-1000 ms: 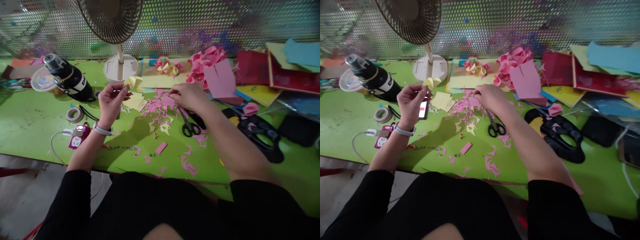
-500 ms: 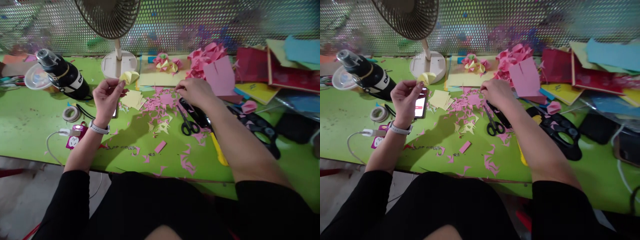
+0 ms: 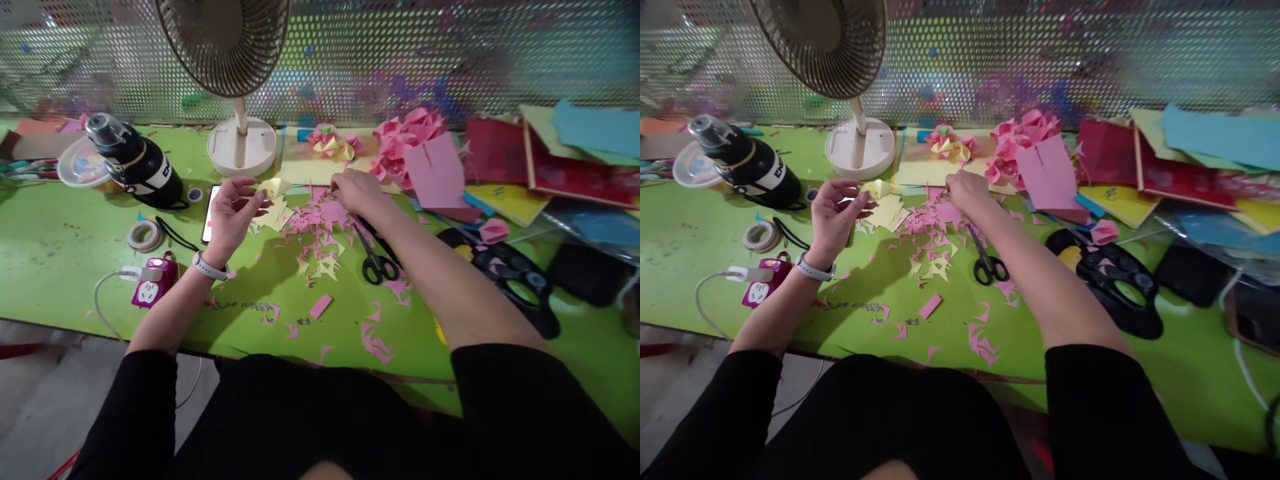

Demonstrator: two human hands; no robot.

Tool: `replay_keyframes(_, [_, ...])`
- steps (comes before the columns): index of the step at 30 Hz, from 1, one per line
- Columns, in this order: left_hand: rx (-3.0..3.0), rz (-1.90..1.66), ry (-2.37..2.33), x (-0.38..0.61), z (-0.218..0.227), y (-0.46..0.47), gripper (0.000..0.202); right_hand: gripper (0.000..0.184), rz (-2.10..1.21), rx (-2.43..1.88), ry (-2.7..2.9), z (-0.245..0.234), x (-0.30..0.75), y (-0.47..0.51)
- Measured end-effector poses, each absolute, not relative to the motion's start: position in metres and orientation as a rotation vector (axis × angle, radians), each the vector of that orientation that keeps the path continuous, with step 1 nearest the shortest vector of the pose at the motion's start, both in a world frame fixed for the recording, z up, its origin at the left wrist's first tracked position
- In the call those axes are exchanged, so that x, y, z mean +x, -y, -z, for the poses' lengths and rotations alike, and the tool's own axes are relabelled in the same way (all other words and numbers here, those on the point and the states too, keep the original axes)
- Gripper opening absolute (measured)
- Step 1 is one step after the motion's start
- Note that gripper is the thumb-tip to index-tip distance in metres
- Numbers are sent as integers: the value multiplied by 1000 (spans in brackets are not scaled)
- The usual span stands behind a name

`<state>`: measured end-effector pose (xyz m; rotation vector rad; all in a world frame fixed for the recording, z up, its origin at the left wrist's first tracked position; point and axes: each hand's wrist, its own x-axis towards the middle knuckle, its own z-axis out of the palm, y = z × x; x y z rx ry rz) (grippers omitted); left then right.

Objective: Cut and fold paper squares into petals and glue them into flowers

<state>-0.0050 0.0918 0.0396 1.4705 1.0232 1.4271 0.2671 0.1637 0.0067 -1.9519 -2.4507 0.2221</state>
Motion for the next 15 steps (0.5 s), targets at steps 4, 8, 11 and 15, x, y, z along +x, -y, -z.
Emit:
replay_keyframes(4, [1443, -1384, -1032, -3, -37, -91, 21, 26, -161, -2092, 2422, -14, 258, -160])
replay_keyframes(8, [1490, -1305, -1054, -1, -31, -89, 10, 24, -162, -2068, 2334, -27, 257, -147])
replay_keyframes(11, [1679, -1304, -1078, 3, -25, -85, 9, 19, -239, -1964, 2200, -39, 256, -126])
replay_keyframes(15, [1867, -1317, -1022, 12, -16, -75, 18, 12, -560, -1725, 2020, -50, 247, -90])
